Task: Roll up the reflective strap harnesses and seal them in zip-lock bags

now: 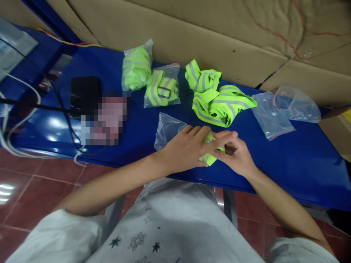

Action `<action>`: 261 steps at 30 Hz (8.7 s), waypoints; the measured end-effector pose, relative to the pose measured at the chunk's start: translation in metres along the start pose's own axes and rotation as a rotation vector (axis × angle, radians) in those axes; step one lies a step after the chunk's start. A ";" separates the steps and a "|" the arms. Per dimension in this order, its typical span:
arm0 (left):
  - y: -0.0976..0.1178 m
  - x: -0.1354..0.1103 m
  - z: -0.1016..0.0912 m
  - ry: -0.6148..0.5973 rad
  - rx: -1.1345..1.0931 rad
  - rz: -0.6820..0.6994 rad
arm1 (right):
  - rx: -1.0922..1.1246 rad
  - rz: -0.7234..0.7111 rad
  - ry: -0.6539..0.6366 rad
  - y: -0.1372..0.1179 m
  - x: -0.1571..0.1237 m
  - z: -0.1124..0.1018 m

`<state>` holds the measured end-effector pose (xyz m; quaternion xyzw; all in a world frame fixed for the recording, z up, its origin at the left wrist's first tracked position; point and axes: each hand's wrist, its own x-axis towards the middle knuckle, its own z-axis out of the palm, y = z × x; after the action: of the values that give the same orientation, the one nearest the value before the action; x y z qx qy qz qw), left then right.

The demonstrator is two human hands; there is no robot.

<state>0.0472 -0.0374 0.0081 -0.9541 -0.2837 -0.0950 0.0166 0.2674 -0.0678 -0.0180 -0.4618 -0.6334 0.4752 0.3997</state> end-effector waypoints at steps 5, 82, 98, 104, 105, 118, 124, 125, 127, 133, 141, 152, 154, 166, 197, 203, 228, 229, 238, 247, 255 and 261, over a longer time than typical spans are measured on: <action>-0.007 -0.007 0.005 0.069 -0.015 -0.013 | 0.105 0.028 -0.102 0.000 0.003 -0.007; -0.056 0.010 0.020 -0.369 -1.925 -0.647 | -0.283 -0.284 -0.118 -0.013 0.014 -0.024; -0.038 0.006 0.023 0.039 -1.923 -0.710 | -0.079 -0.150 -0.036 0.004 0.020 -0.037; -0.041 0.007 0.029 0.135 -1.941 -0.748 | 0.190 0.159 -0.093 0.009 0.024 -0.033; -0.041 0.007 0.028 0.121 -1.933 -0.738 | 0.234 0.195 -0.091 0.008 0.025 -0.033; -0.040 0.004 0.035 0.131 -2.022 -0.802 | 0.256 0.347 0.052 0.011 0.030 -0.041; -0.042 0.006 0.032 0.187 -2.081 -0.787 | 0.198 0.436 0.043 0.005 0.029 -0.042; -0.042 0.006 0.032 0.196 -2.079 -0.788 | 0.196 0.440 0.053 0.005 0.029 -0.042; -0.041 0.007 0.032 0.207 -2.063 -0.797 | 0.198 0.424 0.084 0.005 0.029 -0.041; -0.038 0.007 0.032 0.197 -2.051 -0.768 | 0.150 0.377 0.088 0.003 0.028 -0.038; -0.035 0.008 0.034 0.211 -2.009 -0.721 | 0.057 0.262 0.035 0.007 0.027 -0.034; -0.028 0.008 0.037 0.194 -1.991 -0.693 | -0.076 0.187 0.071 0.006 0.026 -0.030; -0.028 0.008 0.038 0.192 -1.987 -0.680 | -0.103 0.152 0.078 0.005 0.025 -0.027; -0.023 0.009 0.040 0.126 -1.898 -0.638 | -0.115 0.160 0.040 0.007 0.022 -0.022; -0.016 0.011 0.041 0.014 -1.625 -0.485 | -0.217 0.115 -0.052 0.006 0.017 -0.016; -0.014 0.013 0.040 0.018 -1.627 -0.431 | -0.249 0.083 -0.065 0.005 0.016 -0.016; -0.007 0.013 0.032 -0.226 -1.672 -0.479 | -0.170 0.115 0.006 0.006 0.018 -0.017; -0.007 0.013 0.033 -0.217 -1.671 -0.471 | -0.167 0.113 0.002 0.005 0.018 -0.017; -0.007 0.010 0.037 -0.168 -1.656 -0.446 | -0.080 0.166 -0.065 0.000 0.019 -0.019; -0.008 0.011 0.035 -0.175 -1.597 -0.397 | 0.019 0.196 -0.063 0.000 0.020 -0.016; -0.007 0.011 0.034 -0.202 -1.501 -0.333 | 0.019 0.169 -0.060 0.002 0.019 -0.015; -0.008 0.012 0.030 -0.239 -1.476 -0.330 | 0.083 0.185 -0.122 0.001 0.020 -0.014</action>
<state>0.0582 -0.0219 -0.0190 -0.6670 -0.2852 -0.1573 -0.6701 0.2757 -0.0456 -0.0144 -0.4716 -0.5911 0.5630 0.3337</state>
